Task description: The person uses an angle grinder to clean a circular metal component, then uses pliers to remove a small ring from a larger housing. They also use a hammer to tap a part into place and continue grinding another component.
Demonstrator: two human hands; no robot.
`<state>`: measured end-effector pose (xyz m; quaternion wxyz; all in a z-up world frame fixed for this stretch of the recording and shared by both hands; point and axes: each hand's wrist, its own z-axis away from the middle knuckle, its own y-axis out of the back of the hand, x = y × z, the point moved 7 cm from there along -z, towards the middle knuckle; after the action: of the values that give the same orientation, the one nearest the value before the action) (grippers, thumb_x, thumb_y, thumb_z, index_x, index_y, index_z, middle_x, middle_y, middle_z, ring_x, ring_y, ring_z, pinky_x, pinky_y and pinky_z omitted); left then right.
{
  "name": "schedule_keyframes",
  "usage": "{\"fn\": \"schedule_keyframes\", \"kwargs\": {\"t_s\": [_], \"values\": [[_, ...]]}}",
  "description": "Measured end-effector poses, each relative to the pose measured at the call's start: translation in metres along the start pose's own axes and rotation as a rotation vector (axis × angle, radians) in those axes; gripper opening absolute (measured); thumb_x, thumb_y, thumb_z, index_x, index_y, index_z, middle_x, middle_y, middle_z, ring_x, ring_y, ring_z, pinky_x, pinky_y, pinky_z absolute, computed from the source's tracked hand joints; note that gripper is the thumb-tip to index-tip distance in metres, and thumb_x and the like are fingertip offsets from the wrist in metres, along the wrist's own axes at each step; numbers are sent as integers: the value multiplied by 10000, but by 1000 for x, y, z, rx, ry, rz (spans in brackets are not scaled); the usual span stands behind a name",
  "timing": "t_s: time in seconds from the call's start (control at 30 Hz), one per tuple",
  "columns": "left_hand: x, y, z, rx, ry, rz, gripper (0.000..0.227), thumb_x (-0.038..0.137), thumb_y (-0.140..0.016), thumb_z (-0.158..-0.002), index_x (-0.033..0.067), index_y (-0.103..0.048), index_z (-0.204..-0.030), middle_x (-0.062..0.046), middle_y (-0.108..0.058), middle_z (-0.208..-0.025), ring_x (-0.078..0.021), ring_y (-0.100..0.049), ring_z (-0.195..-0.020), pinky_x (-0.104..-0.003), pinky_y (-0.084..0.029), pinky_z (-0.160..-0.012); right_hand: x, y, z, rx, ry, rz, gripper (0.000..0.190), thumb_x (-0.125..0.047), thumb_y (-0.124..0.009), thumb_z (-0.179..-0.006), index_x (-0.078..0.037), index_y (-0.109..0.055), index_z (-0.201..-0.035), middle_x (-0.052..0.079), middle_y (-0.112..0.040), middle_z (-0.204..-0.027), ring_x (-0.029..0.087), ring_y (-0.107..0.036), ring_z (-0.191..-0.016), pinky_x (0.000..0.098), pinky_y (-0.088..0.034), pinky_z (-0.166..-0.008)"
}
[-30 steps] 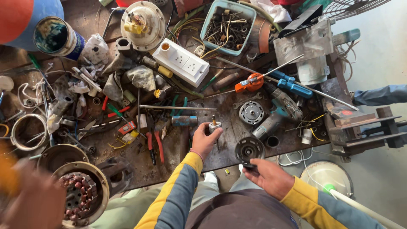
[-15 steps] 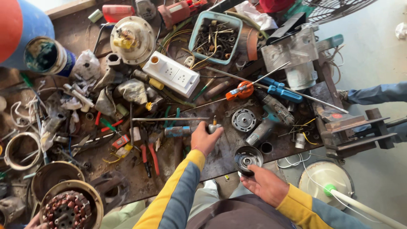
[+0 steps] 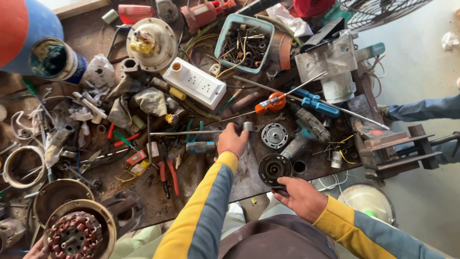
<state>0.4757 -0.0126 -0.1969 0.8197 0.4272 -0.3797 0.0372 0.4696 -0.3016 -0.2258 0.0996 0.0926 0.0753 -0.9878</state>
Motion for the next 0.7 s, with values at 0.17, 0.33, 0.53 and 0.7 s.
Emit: {"fn": "schedule_keyframes", "kwargs": {"t_s": [0.17,0.33,0.53,0.7], "values": [[7,30,49,-91,-120,356,311,287,-692,-904,38,-720,-1089,-127,-768,-911,-220,-710,-822,-346,-567,-763,-16,-21,27,-13,33,25,187,-100,-601,-977,24,-664,-1103,131,-717,-1022,225,-680,-858,341,-603,-756],[16,46,114,-562,75,949,323,260,-623,-1006,16,-693,-1206,-41,-736,-1016,-96,-674,-861,-275,-556,-771,-19,-53,51,-42,42,96,229,-49,-603,-955,30,-653,-1163,146,-726,-1061,243,-697,-896,346,-614,-778],[29,70,138,-511,35,981,351,229,-637,-997,-24,-669,-1238,-49,-734,-1011,-106,-681,-873,-285,-577,-794,-22,-68,82,-41,54,149,297,3,-622,-918,-22,-642,-1213,122,-718,-1085,240,-705,-901,343,-620,-805],[22,76,155,-504,138,1108,374,259,-631,-1009,-41,-664,-1229,-48,-722,-1013,-110,-674,-892,-295,-564,-829,-29,-74,100,-74,39,176,297,-3,-656,-900,-3,-664,-1197,118,-714,-1082,228,-690,-922,337,-619,-810]]}}
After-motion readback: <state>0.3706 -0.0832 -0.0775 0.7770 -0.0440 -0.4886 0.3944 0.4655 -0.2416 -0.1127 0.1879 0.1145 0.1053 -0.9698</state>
